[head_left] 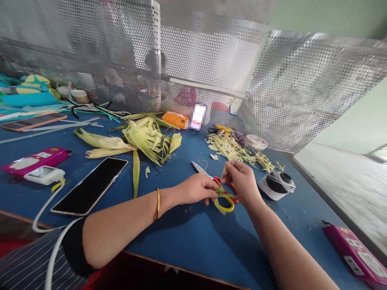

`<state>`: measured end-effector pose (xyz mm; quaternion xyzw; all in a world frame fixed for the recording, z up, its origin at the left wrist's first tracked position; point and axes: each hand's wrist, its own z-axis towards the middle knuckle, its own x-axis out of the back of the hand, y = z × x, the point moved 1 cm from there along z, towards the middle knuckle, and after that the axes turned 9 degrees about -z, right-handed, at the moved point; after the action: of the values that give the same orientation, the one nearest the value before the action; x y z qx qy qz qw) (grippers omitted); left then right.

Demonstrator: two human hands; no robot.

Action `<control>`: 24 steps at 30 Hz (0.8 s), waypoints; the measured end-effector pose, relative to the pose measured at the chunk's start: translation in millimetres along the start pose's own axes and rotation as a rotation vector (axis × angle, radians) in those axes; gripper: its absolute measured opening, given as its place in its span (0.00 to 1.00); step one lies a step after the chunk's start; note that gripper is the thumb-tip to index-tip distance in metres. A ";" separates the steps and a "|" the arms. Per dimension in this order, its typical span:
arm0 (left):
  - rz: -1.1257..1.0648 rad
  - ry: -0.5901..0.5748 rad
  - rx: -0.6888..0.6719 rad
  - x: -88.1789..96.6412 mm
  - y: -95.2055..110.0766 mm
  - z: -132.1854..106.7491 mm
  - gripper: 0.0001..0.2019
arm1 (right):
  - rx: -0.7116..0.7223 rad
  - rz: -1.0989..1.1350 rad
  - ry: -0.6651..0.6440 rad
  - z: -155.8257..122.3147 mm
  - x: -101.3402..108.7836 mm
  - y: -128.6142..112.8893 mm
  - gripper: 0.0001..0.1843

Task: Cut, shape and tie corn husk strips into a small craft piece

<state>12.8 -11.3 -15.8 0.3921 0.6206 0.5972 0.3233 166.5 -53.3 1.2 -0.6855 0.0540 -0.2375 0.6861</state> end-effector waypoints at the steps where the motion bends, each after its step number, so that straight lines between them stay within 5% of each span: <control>1: -0.041 0.003 0.000 0.2 1.0 -0.2 0.06 | -0.017 0.020 0.008 0.3 0.3 -0.2 0.14; 10: -0.236 0.111 0.114 2.2 4.6 -3.1 0.12 | -0.022 0.094 -0.009 -2.1 -6.8 0.1 0.15; 17: -0.314 0.214 0.189 -4.0 5.7 -1.5 0.10 | 0.296 0.000 -0.098 -10.1 -10.3 -4.6 0.13; 21: -0.436 0.365 0.136 3.5 9.5 -0.7 0.11 | 0.392 -0.120 0.163 -1.0 0.2 0.9 0.12; 24: -0.500 0.481 0.115 10.5 9.1 0.2 0.12 | 0.243 -0.103 0.318 7.2 7.4 5.1 0.20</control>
<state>8.8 -2.2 -6.1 0.0937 0.7885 0.5388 0.2813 177.2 -49.9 -1.4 -0.5534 0.0974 -0.3822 0.7336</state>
